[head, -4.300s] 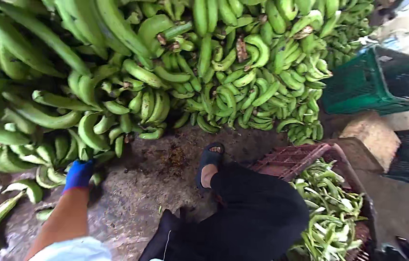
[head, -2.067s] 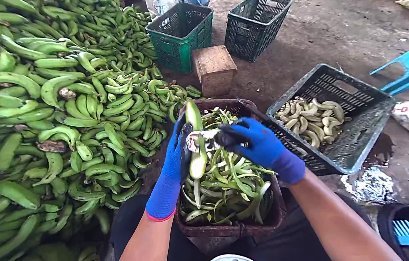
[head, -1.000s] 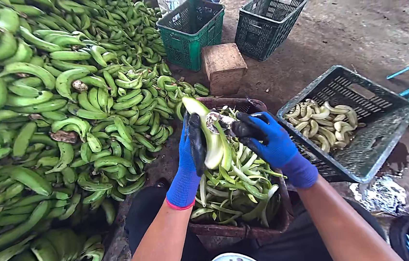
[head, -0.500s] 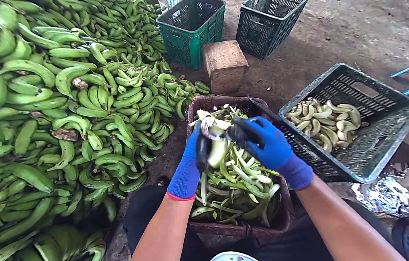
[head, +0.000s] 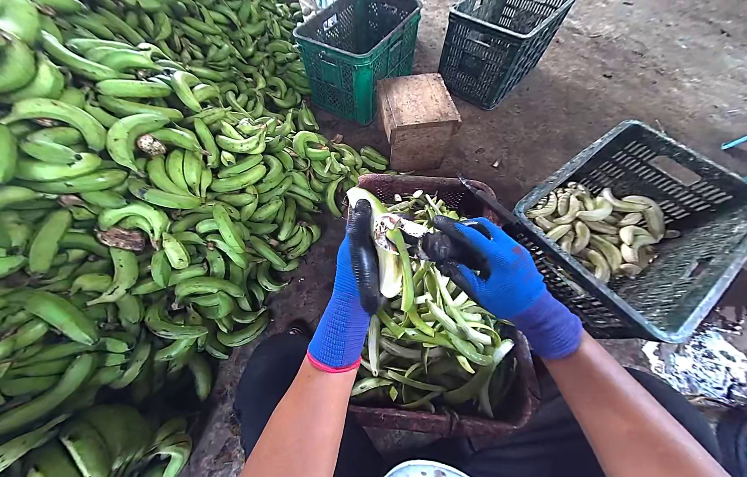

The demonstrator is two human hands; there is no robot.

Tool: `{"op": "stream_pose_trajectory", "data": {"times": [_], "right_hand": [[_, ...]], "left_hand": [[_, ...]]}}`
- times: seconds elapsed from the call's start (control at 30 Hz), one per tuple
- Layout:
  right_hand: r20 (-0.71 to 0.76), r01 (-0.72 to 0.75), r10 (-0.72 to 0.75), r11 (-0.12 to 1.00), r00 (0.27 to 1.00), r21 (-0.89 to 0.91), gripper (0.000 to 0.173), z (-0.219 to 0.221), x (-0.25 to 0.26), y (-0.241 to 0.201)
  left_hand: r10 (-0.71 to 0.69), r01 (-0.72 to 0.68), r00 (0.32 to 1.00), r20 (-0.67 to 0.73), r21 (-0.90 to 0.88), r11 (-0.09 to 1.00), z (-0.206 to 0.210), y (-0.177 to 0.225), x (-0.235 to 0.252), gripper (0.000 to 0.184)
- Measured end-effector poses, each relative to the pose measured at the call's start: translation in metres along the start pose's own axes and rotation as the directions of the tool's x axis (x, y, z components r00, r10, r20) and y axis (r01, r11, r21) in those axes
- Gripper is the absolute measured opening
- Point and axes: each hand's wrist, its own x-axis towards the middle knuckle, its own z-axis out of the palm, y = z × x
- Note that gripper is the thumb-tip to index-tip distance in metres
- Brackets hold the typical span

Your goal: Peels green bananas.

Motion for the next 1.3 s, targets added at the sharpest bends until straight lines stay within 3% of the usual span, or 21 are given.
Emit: {"op": "stream_pose_trajectory", "data": {"times": [0.1,0.23,0.33,0.4,0.47,0.57,0.63,0.7,0.8,0.87,0.93,1.03,1.1,1.17,1.23,1.3], "right_hand": [[0.021,-0.058,0.058,0.998,0.998,-0.007,0.054,-0.003,0.003,0.009],[0.188,-0.342,0.327,0.938,0.926,0.056,0.042,-0.014,0.015,0.015],[0.221,-0.44,0.414,0.895,0.883,0.078,0.042,-0.013,0.015,0.021],[0.164,-0.305,0.287,0.947,0.944,0.099,0.042,-0.011,0.007,0.019],[0.1,-0.061,0.056,0.997,0.993,0.05,0.053,-0.007,-0.003,0.018],[0.004,0.304,-0.305,0.95,0.952,-0.074,0.051,0.001,-0.011,0.02],[-0.027,0.382,-0.389,0.913,0.921,-0.141,0.043,-0.001,-0.013,0.019],[-0.062,0.377,-0.392,0.909,0.918,-0.177,0.04,-0.003,-0.01,0.015],[-0.037,0.235,-0.241,0.964,0.97,-0.123,0.05,-0.004,-0.008,0.007],[0.076,-0.018,0.021,0.999,0.997,-0.036,0.049,-0.006,-0.004,0.002],[0.206,-0.298,0.283,0.953,0.937,0.046,0.042,-0.011,0.006,0.001],[0.221,-0.428,0.398,0.897,0.891,0.112,0.043,-0.014,0.01,0.011],[0.191,-0.319,0.291,0.938,0.937,0.138,0.041,-0.016,0.003,0.018],[0.14,-0.05,0.028,0.987,0.99,0.152,0.05,-0.013,-0.007,0.023],[0.11,0.205,-0.218,0.971,0.97,0.119,0.056,-0.007,-0.011,0.023],[0.122,0.262,-0.271,0.961,0.955,0.09,0.055,-0.002,-0.009,0.02]], "left_hand": [[0.012,-0.041,0.998,0.069,0.444,0.895,-0.001,-0.002,-0.003,0.043],[-0.144,-0.07,0.956,0.255,0.675,0.735,0.003,-0.002,-0.006,0.049],[-0.213,0.005,0.955,0.206,0.706,0.708,0.004,-0.001,-0.006,0.051],[-0.176,0.06,0.977,0.118,0.642,0.764,-0.005,-0.005,0.0,0.05],[-0.139,0.081,0.987,0.077,0.508,0.857,-0.021,-0.007,0.001,0.04],[-0.22,0.209,0.966,0.136,0.096,0.973,-0.035,-0.009,0.006,0.039],[-0.286,0.316,0.939,0.19,-0.159,0.935,-0.032,-0.003,0.008,0.043],[-0.294,0.333,0.937,0.187,-0.233,0.913,-0.028,0.001,0.006,0.043],[-0.132,0.132,0.986,0.104,0.008,0.991,-0.021,-0.003,-0.005,0.037],[-0.002,-0.025,0.993,0.114,0.234,0.972,-0.016,-0.008,-0.011,0.036],[-0.044,-0.027,0.982,0.182,0.368,0.929,-0.008,-0.001,-0.016,0.046],[-0.085,0.032,0.979,0.184,0.276,0.961,-0.009,-0.001,-0.011,0.043],[-0.116,0.11,0.984,0.137,0.048,0.993,-0.019,0.0,-0.002,0.04],[-0.16,0.177,0.978,0.134,-0.131,0.975,-0.026,0.004,0.004,0.04],[-0.206,0.232,0.968,0.145,-0.196,0.953,-0.028,0.006,0.005,0.038],[-0.206,0.223,0.966,0.155,-0.102,0.969,-0.025,0.002,0.002,0.036]]}}
